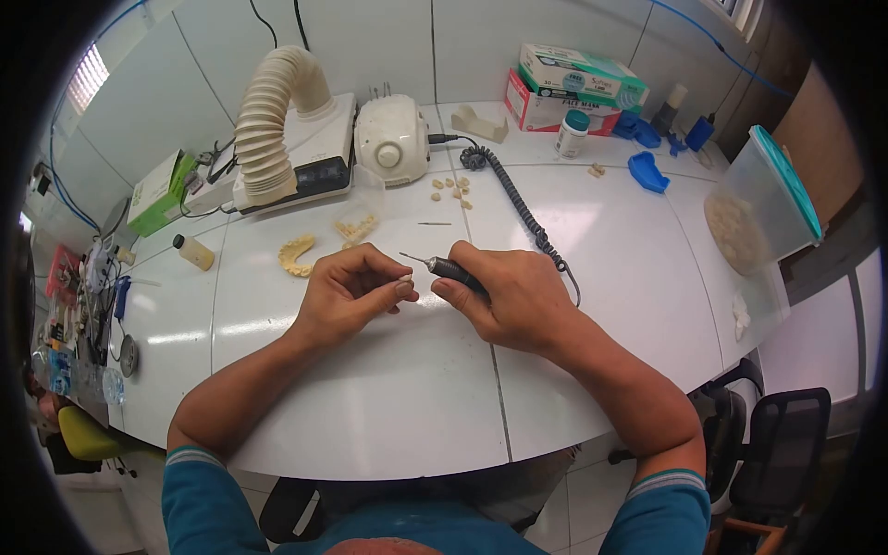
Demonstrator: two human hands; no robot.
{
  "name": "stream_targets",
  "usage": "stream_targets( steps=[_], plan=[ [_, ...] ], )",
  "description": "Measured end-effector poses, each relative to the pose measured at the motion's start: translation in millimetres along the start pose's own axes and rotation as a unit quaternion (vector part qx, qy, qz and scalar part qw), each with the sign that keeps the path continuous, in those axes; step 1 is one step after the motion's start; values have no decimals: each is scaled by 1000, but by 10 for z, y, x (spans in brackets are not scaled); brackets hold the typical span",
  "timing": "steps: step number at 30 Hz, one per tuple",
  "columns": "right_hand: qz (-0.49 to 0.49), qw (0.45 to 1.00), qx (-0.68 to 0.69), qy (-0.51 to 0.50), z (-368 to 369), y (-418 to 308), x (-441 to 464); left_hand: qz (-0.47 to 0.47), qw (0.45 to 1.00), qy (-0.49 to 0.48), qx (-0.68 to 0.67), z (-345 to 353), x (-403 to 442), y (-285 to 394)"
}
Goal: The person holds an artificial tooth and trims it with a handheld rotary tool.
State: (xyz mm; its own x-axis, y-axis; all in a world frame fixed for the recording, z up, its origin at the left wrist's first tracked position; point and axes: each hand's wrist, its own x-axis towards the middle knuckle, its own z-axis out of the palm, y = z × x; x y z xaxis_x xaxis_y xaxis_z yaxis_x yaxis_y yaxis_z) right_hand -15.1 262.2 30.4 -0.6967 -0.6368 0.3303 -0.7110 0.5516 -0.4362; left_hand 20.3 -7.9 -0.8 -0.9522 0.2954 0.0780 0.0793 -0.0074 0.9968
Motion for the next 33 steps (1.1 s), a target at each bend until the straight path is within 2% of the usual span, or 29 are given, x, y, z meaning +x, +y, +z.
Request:
stream_targets(
  steps=[6, 9, 12, 19, 33],
  plan=[
    [33, 999, 33, 17, 29, -13, -2, 8, 1000, 5, -25, -39, 31, -71],
    [-4, 994, 90, 62, 20, -67, -23, 19, 998, -24, -46, -17, 5, -82],
    [-94, 982, 129, 101, 13, -151, -35, 38, 994, -59, -79, 42, -46, -56],
    [-130, 977, 150, 80, 48, -82, -64, 34, 993, -64, -93, 124, -111, -26],
    [-116, 983, 134, 44, 91, -57, -71, 9, 994, -74, -76, 103, -97, -52]
  ],
)
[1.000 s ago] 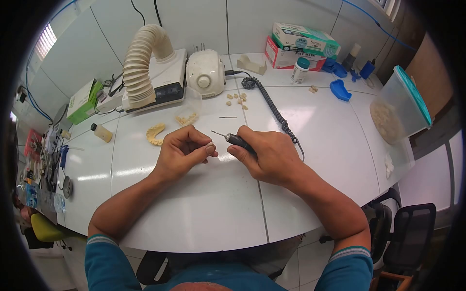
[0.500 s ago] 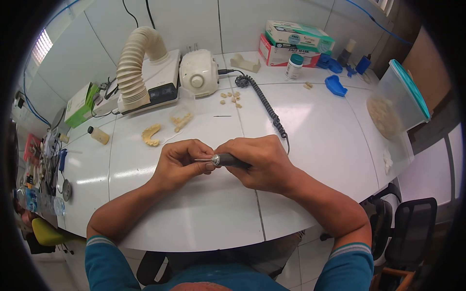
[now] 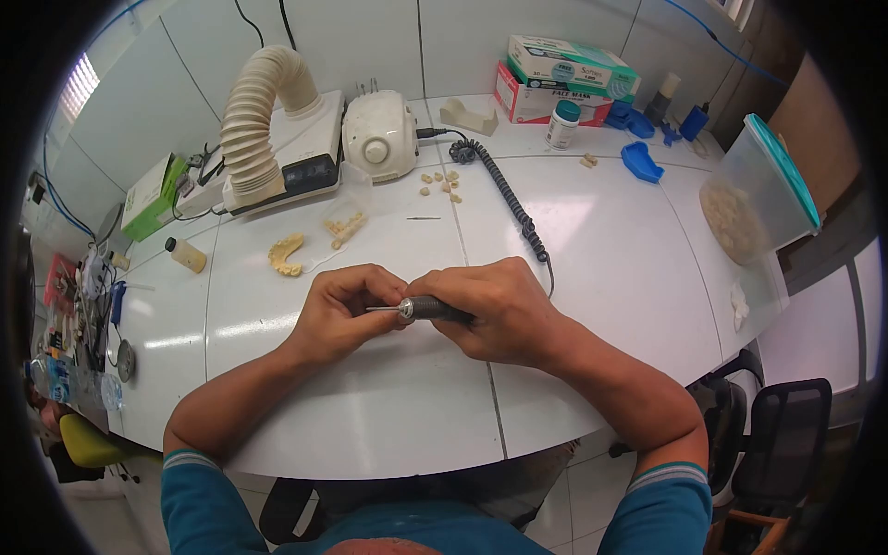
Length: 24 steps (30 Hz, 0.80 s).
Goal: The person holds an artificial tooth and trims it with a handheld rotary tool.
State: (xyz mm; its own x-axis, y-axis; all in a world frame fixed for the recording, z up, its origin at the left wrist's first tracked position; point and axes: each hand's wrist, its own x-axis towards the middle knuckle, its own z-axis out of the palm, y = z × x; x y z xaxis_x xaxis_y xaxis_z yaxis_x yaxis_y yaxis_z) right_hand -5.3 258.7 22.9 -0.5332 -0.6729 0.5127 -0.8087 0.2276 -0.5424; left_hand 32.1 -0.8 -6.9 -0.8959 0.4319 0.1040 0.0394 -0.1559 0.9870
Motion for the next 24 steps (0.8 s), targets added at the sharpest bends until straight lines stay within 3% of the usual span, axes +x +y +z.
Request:
stream_targets(
  steps=[10, 13, 16, 24],
  plan=[
    [23, 999, -28, -29, -10, 13, -7, -24, 996, -14, 82, -6, 2, 77],
    [78, 993, -78, -48, -71, -95, 59, -33, 990, 31, 133, -14, 25, 136],
    [116, 978, -159, -73, -113, -47, 62, 40, 970, 78, 226, -126, 86, 35],
    [165, 955, -215, -117, -137, 70, 60, 6, 969, 116, 217, -119, 116, -11]
  ],
)
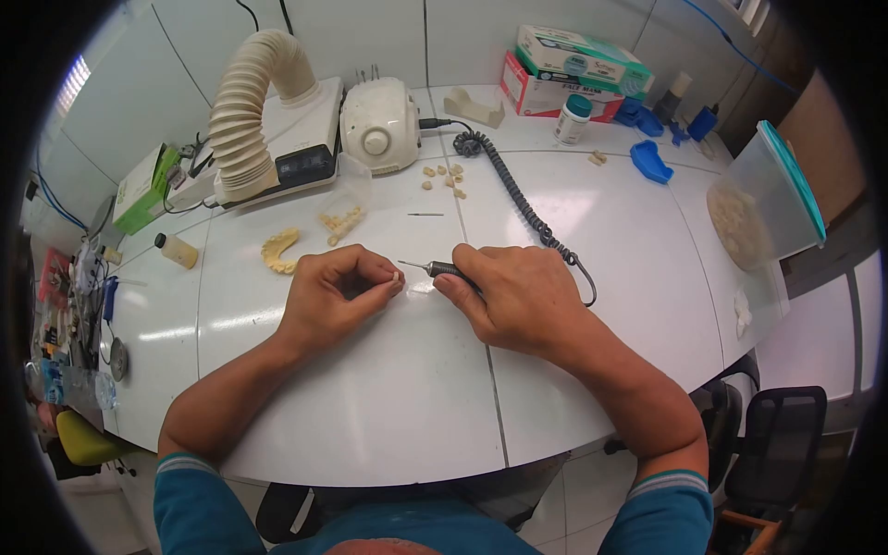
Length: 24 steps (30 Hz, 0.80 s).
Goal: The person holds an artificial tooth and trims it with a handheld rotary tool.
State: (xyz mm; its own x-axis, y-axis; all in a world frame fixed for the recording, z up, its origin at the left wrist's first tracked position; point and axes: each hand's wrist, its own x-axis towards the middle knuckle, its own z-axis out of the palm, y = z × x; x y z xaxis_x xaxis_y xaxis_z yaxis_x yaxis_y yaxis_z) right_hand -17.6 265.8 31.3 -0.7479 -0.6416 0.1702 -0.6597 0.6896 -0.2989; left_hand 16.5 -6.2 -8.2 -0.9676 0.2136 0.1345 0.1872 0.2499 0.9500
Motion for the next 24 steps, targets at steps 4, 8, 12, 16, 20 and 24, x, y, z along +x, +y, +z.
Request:
stream_targets(
  steps=[4, 8, 12, 16, 20, 24],
  plan=[
    [0, 1000, -17, 5, 25, -46, -17, -7, 1000, 8, 11, 14, -5, 21],
    [17, 999, -20, -21, 12, -68, -6, -1, 1000, 14, 28, 27, -14, 14],
    [11, 999, -27, -17, 12, -77, -7, 20, 998, 19, 54, 39, -18, 36],
    [16, 999, -32, -26, 3, -89, -3, 37, 996, 20, 74, 40, -18, 39],
    [12, 999, -34, -25, 5, -75, -9, 39, 996, 22, 71, 41, -15, 19],
    [8, 999, -26, -18, 14, -56, -11, 51, 995, 17, 81, 43, -11, 34]
  ],
)
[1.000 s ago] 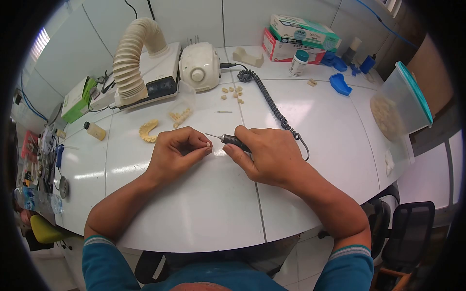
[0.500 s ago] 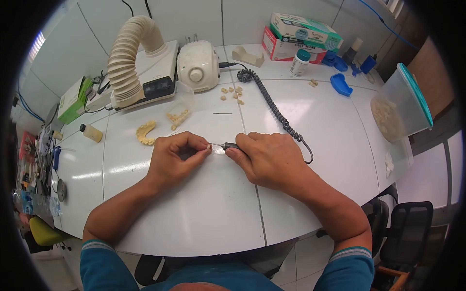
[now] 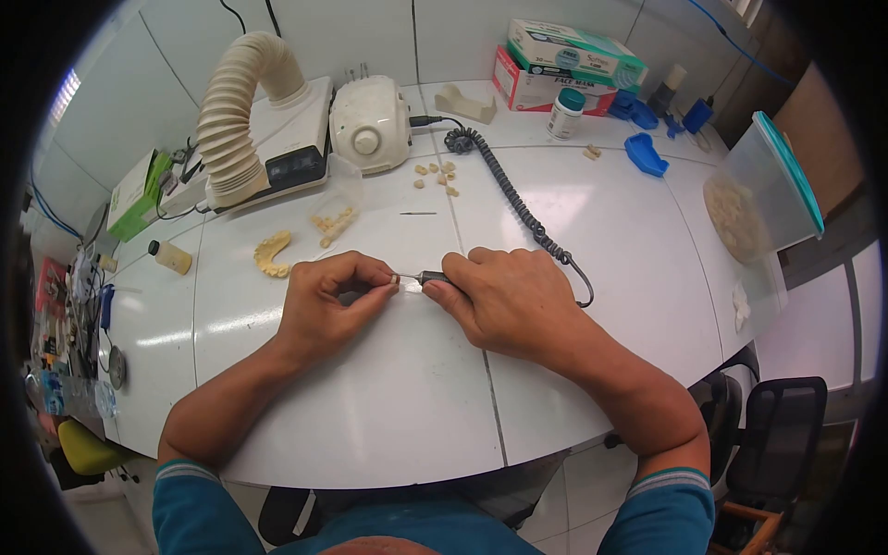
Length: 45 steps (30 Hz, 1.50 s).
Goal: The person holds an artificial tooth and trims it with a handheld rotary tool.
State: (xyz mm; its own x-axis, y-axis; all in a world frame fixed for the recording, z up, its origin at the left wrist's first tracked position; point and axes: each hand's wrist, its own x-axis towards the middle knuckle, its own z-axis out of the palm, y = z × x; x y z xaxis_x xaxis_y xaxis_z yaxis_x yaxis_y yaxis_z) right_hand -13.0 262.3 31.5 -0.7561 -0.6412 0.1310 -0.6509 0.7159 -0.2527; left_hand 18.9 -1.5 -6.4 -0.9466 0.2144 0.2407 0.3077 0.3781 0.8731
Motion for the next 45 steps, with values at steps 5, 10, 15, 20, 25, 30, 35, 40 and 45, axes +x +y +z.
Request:
stream_targets(
  steps=[5, 10, 15, 20, 25, 30, 35, 40, 45],
  plan=[
    [3, 1000, 7, -2, -6, 9, -1, 21, 1000, -4, 21, -6, -3, -4],
    [15, 1000, 13, -8, -10, 5, -2, 31, 999, -12, 42, -12, -8, -9],
    [25, 999, 24, -17, -24, 8, -1, 13, 1000, -10, 22, 3, -14, 22],
    [29, 999, 27, -19, -6, 26, -5, -27, 999, -12, 28, 14, -17, 22],
    [40, 998, 38, -39, -55, 25, -3, -51, 998, -16, 18, 32, -20, 60],
    [39, 998, 47, -28, -11, 39, -28, -51, 999, -10, 9, 54, -30, 45],
    [43, 998, 44, -33, -9, 47, -22, -43, 999, -10, 7, 53, -30, 36],
    [51, 997, 40, -38, -33, 32, -28, -41, 999, -8, -5, 62, -41, 23],
    [55, 997, 38, -46, -57, 19, -19, -35, 999, 4, 0, 71, -30, 20]
  ],
)
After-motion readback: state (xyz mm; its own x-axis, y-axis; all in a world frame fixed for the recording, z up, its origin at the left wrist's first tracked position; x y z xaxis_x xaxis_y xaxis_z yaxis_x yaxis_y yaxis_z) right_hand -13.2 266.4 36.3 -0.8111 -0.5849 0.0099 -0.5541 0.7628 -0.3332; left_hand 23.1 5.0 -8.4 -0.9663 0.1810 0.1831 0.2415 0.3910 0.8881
